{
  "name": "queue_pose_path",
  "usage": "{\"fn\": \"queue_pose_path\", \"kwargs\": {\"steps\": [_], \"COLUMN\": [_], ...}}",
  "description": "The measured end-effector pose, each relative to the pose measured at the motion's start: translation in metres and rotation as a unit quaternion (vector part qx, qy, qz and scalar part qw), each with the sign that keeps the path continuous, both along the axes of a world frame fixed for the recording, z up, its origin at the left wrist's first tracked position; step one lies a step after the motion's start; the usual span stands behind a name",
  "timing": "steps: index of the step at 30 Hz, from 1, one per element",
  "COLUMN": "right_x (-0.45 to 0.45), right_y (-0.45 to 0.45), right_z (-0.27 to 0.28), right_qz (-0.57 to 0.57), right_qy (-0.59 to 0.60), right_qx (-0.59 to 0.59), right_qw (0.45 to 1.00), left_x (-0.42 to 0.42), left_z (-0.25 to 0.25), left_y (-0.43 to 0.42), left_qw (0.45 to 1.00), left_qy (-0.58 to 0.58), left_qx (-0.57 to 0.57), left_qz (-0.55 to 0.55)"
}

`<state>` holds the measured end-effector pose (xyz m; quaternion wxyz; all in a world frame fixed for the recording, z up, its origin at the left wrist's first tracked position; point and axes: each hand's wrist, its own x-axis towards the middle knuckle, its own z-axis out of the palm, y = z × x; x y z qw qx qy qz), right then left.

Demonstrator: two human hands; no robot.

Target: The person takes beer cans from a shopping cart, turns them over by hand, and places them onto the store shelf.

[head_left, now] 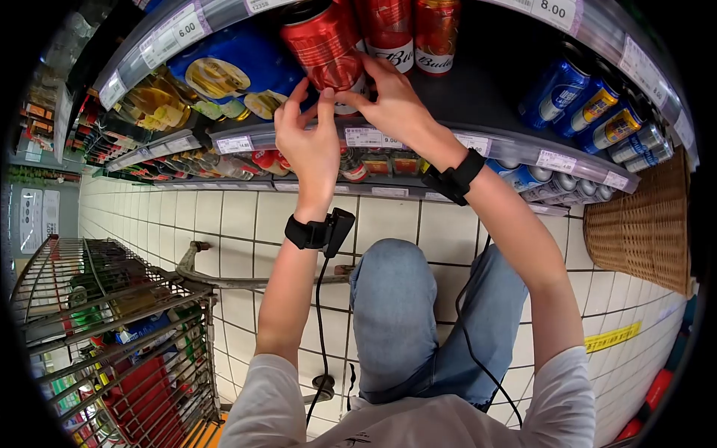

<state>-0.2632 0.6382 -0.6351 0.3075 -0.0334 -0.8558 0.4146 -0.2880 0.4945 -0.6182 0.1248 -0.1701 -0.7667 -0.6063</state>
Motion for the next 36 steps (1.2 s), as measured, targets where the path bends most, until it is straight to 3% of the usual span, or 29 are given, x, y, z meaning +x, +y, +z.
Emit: {"fn": "queue_pose_path", "kwargs": {"steps": [4,6,16,19,26,31,36], "right_x": [0.001,0.006,0.006,0.007,0.006,0.006,0.017], "right_y": [-0.004,-0.009,-0.013,-0.012,-0.014,-0.006,0.014], "right_z": [-0.007,-0.009,-0.007,-0.012,-0.018,-0.008,-0.005], "right_qz": [-0.011,-0.032,-0.016,-0.002,-0.041,-0.012,-0.023], "right_qy": [0.013,0.026,0.000,-0.006,0.031,-0.041,-0.024], "right_qx": [-0.059,-0.007,-0.050,-0.050,-0.028,-0.030,0.000], "right_qw": [0.998,0.999,0.999,0.999,0.998,0.999,0.999], "left_x": [0.004,0.001,-0.007,0.001,0.012,0.009,0.014], "left_z": [0.007,0.005,0.006,0.010,0.004,0.003,0.005], "left_y": [0.003,0.002,-0.004,-0.007,-0.005,-0.004,-0.004], "left_qw": [0.999,0.999,0.998,0.993,0.990,0.990,0.986], "left_qy": [0.043,0.048,0.011,-0.042,-0.045,-0.043,-0.062], "left_qx": [-0.011,-0.017,-0.040,-0.017,0.015,0.028,0.044], "left_qz": [0.009,0.002,-0.053,-0.109,-0.131,-0.134,-0.150]}}
